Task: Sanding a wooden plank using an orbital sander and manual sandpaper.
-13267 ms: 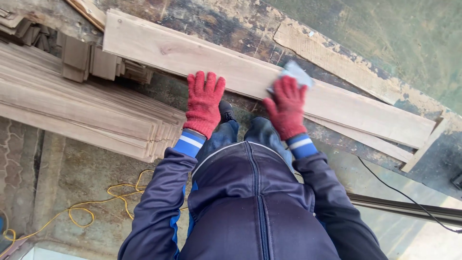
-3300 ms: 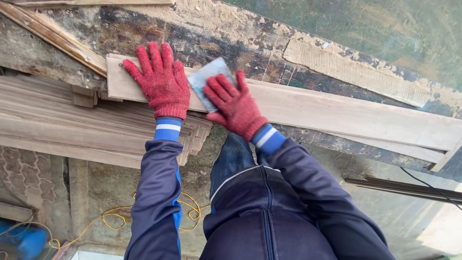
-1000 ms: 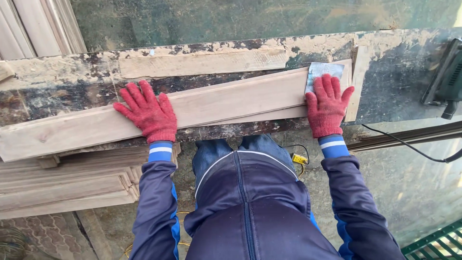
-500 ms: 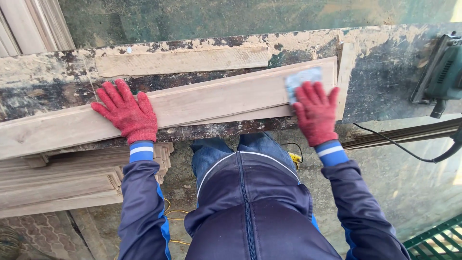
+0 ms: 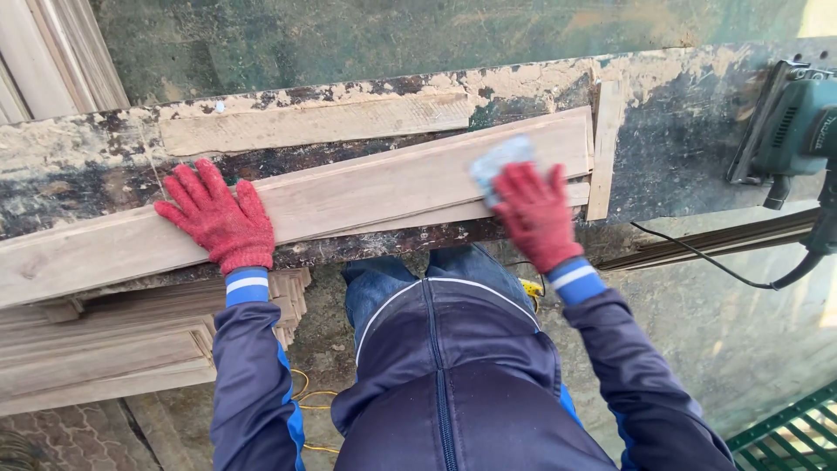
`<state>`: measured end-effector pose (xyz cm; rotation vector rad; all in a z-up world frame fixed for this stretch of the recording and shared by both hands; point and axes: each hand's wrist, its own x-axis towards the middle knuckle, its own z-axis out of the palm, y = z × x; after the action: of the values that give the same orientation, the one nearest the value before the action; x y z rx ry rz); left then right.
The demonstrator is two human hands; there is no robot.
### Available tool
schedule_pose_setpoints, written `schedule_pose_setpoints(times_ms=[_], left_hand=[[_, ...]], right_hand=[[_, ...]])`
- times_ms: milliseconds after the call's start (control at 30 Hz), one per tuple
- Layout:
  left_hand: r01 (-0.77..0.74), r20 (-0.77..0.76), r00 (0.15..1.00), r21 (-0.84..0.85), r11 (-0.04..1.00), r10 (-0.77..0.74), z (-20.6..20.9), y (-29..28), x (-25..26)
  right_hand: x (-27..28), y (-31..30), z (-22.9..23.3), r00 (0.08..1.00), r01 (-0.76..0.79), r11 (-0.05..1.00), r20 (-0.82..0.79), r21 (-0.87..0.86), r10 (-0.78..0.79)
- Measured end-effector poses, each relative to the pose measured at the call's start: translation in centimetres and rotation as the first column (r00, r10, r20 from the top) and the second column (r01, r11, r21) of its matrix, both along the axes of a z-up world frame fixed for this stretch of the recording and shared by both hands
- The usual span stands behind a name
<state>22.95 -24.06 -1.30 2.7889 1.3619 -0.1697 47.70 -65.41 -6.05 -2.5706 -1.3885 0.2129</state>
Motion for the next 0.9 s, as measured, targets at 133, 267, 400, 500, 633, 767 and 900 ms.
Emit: schedule_pose_setpoints(times_ms=[133, 267, 400, 500, 633, 767, 900], left_hand=[[-0.006, 0.001, 1.0, -0.006, 1.0, 0.006, 0.7, -0.2, 0.5], [-0.029, -0.036, 0.999, -0.009, 1.0, 0.029, 0.4, -0.2, 0.7], [-0.038, -0.069, 0.997, -0.023, 0.999, 0.037, 0.2, 0.1, 0.3], [-0.018, -0.065, 0.998, -0.024, 1.0, 0.016, 0.3, 0.1, 0.4], [-0.022, -0.039, 0.999, 0.001, 1.0, 0.022, 0.0, -0.2, 0.4], [-0.057, -0.103, 0.993, -0.034, 0.998, 0.054, 1.1, -0.2, 1.0], [-0.084, -0.182, 0.98, -0.017, 0.996, 0.08, 1.3, -0.8, 1.4]], right_hand=[[2.4, -5.4, -0.5, 0.981, 0.194, 0.978, 0.022, -0.074, -0.193], [-2.0, 3.1, -0.3, 0.988, 0.14, 0.989, -0.074, 0.038, -0.137], [-7.9, 14.4, 0.0, 0.971, -0.183, 0.955, -0.109, 0.235, 0.212], [-5.6, 14.2, 0.5, 0.977, -0.186, 0.966, -0.069, 0.178, 0.201], [2.1, 4.6, -1.4, 0.999, 0.01, 0.998, 0.049, 0.055, -0.013], [4.3, 1.0, -3.6, 0.947, 0.275, 0.961, 0.162, 0.034, -0.277], [-1.6, 8.2, -0.3, 0.981, 0.19, 0.968, 0.011, 0.166, -0.195]])
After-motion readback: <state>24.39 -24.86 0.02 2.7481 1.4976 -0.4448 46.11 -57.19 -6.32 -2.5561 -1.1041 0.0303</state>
